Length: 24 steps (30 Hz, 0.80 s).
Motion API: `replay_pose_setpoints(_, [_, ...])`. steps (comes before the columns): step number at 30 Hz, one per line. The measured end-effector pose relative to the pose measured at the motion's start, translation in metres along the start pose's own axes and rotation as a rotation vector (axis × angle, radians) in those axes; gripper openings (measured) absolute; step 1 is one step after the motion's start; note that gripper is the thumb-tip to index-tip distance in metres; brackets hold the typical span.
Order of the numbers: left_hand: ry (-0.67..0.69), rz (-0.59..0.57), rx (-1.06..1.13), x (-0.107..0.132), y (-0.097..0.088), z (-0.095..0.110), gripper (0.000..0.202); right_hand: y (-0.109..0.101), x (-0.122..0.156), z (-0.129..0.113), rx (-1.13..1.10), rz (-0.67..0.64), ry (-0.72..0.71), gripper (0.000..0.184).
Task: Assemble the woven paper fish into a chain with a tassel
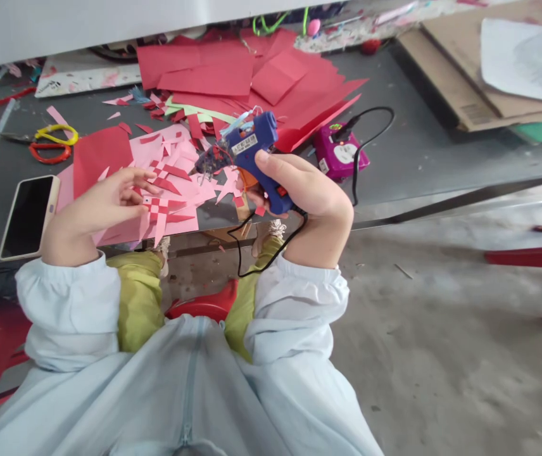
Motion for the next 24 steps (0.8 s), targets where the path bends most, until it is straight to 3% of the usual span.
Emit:
replay_pose_setpoints(5, [0.016, 0.211, -0.246, 0.000, -0.003, 0.005, 0.059, 0.001, -0.001, 0.002, -0.006, 0.026, 0.034, 0.058])
replay_pose_setpoints(8, [0.072, 0.328, -0.493, 0.010, 0.000, 0.021, 0.045, -0.001, 0.000, 0.003, 0.000, 0.063, 0.050, 0.057])
replay_pose_setpoints(11, [0.093, 0.358, -0.642, 0.023, 0.010, 0.031, 0.021, -0.001, 0.000, 0.005, -0.008, 0.069, 0.057, 0.055])
replay_pose_setpoints(15, [0.198, 0.299, -0.690, 0.039, 0.034, 0.041, 0.019, -0.001, 0.000, 0.005, 0.008, 0.070, 0.062, 0.056])
replay_pose_setpoints(18, [0.182, 0.295, -0.686, 0.047, 0.042, 0.040, 0.022, -0.002, 0.001, 0.006, 0.011, 0.099, 0.071, 0.055])
replay_pose_setpoints(24, [0.002, 0.544, -0.658, 0.056, 0.023, 0.023, 0.024, -0.003, 0.004, 0.012, -0.002, 0.158, 0.115, 0.059])
Point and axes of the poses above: each hand's wrist, its own x-axis away from the middle knuckle, its own y-axis out of the palm, z = x × y, the point moved 6 cm from there along -x, towards the middle knuckle, and after that the axes turned 9 degrees about -z, right-handed, at the moved point
